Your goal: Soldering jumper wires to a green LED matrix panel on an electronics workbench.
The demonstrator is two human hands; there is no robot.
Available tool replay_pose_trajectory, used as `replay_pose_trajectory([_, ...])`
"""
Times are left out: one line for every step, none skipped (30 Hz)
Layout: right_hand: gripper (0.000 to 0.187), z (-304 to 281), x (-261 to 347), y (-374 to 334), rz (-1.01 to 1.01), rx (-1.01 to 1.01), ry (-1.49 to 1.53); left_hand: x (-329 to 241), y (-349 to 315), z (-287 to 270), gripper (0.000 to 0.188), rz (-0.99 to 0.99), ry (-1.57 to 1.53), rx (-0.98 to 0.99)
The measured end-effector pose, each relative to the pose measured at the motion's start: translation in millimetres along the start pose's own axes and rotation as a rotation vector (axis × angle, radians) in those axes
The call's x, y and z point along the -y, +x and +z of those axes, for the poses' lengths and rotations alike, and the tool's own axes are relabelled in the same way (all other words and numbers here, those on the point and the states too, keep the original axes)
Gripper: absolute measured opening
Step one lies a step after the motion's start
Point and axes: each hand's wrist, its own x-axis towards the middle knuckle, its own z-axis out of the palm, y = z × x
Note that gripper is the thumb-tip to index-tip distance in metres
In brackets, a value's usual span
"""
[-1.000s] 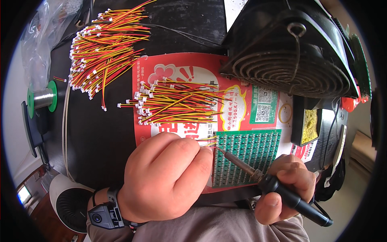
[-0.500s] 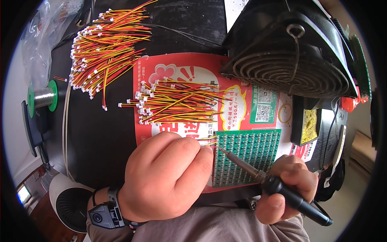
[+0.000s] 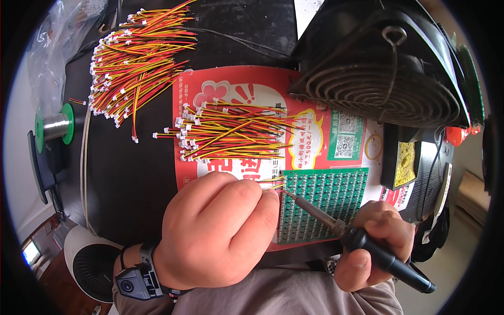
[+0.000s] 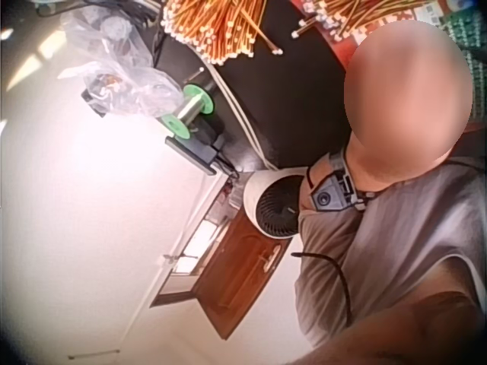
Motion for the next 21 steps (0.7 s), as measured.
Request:
replay_pose_trajectory([0.044, -1, 1, 0, 0.000, 0.017, 0.008, -1, 0, 0, 0.021, 0.001, 0.001, 0.000])
replay_pose_trajectory([0.045, -4, 0, 1, -0.003, 0.048, 0.044, 0, 0, 0, 0.020, -0.001, 0.000, 0.000])
replay_pose_trajectory([0.045, -3, 0, 2, 0.003, 0.050, 0.056, 1, 0, 0, 0.020, -0.003, -0.001, 0.000])
replay_pose_trajectory([0.045, -3, 1, 2, 0.009, 0.052, 0.068, 2, -1, 0, 0.020, -0.003, 0.000, -0.001])
replay_pose_trajectory([0.045, -2, 3, 1, 0.022, 0.024, 0.058, 2, -1, 0, 0.020, 0.000, 0.002, -0.003])
replay_pose_trajectory([0.045, -4, 4, 1, 0.035, 0.023, 0.052, 2, -1, 0, 0.020, 0.002, 0.004, -0.004])
replay_pose_trajectory([0.045, -5, 5, 0, 0.048, 0.023, 0.046, 2, -1, 0, 0.020, 0.002, 0.004, -0.004])
replay_pose_trajectory([0.045, -6, 7, 0, 0.061, 0.023, 0.041, 1, -1, 0, 0.020, 0.003, 0.004, -0.003])
replay_pose_trajectory([0.044, -4, 7, -1, 0.063, 0.011, 0.040, 1, 0, 0, 0.021, 0.004, 0.005, -0.001])
replay_pose_trajectory([0.044, -5, 6, -1, 0.059, 0.011, 0.042, 0, -1, 0, 0.021, 0.002, 0.004, -0.002])
replay_pose_trajectory([0.044, -4, 6, -1, 0.055, 0.008, 0.043, 1, 0, 0, 0.021, 0.004, 0.005, -0.003])
replay_pose_trajectory([0.044, -6, 5, -1, 0.045, 0.017, 0.047, 1, 0, 0, 0.022, 0.007, 0.006, -0.004])
replay_pose_trajectory([0.044, -7, 5, 0, 0.038, 0.019, 0.048, 2, 0, 0, 0.022, 0.017, 0.006, -0.004])
replay_pose_trajectory([0.044, -8, 4, -1, 0.033, 0.022, 0.048, 2, 0, 1, 0.023, 0.028, 0.007, -0.005])
replay_pose_trajectory([0.044, -9, 4, -2, 0.031, 0.017, 0.044, 2, 0, 3, 0.023, 0.039, 0.007, -0.006])
replay_pose_trajectory([0.044, -10, 3, -3, 0.020, 0.008, 0.055, 0, -1, 2, 0.023, 0.046, 0.019, -0.008])
replay_pose_trajectory([0.045, -10, 2, -3, 0.010, -0.001, 0.063, -1, -1, 1, 0.024, 0.054, 0.028, -0.010])
replay_pose_trajectory([0.047, -11, 1, -4, 0.000, -0.013, 0.077, -1, -2, 1, 0.024, 0.062, 0.037, -0.012])
replay_pose_trajectory([0.047, -11, 1, -4, -0.008, -0.023, 0.089, -1, -3, 1, 0.023, 0.084, 0.071, -0.021])
replay_pose_trajectory([0.048, -12, 0, -5, -0.015, -0.035, 0.098, -1, -2, -1, 0.023, 0.094, 0.071, -0.036])
replay_pose_trajectory([0.047, -12, 0, -5, -0.020, -0.045, 0.107, 0, 0, -4, 0.023, 0.103, 0.072, -0.052])
